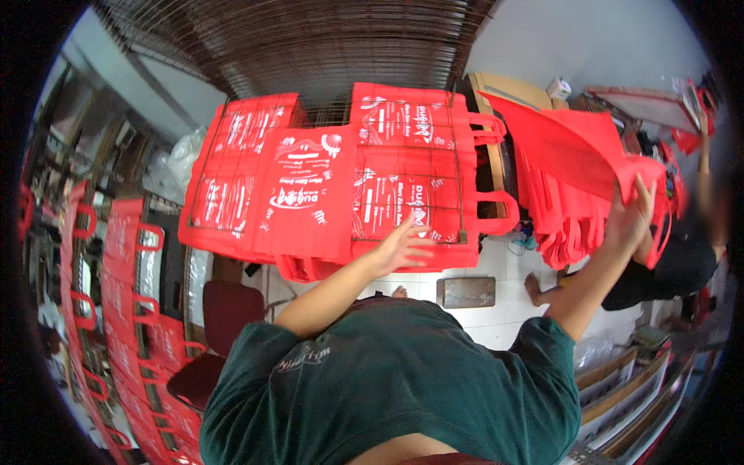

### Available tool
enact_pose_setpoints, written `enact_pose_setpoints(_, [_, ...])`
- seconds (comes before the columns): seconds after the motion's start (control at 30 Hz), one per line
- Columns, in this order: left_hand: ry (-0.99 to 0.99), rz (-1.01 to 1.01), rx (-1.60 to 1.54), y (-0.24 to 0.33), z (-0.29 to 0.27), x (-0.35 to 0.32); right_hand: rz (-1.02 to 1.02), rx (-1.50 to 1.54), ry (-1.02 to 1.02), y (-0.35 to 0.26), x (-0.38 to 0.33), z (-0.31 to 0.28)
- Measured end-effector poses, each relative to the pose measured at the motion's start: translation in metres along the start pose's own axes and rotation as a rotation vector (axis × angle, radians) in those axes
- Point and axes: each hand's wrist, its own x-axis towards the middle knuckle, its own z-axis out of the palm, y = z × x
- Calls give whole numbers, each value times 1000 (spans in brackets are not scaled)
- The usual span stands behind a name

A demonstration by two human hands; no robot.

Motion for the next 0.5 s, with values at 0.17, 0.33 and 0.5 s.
enact_pose_setpoints(0.17, [-232,-5,-441,43,24,-8,91,1,-154,-66,-63,48])
enact_pose_setpoints(0.33, [-109,220,-481,73,-12,-61,227,-32,-261,-84,-125,74])
enact_pose_setpoints(0.5, [97,174,-539,59,-74,-85,254,-58,-216,-80,-157,97])
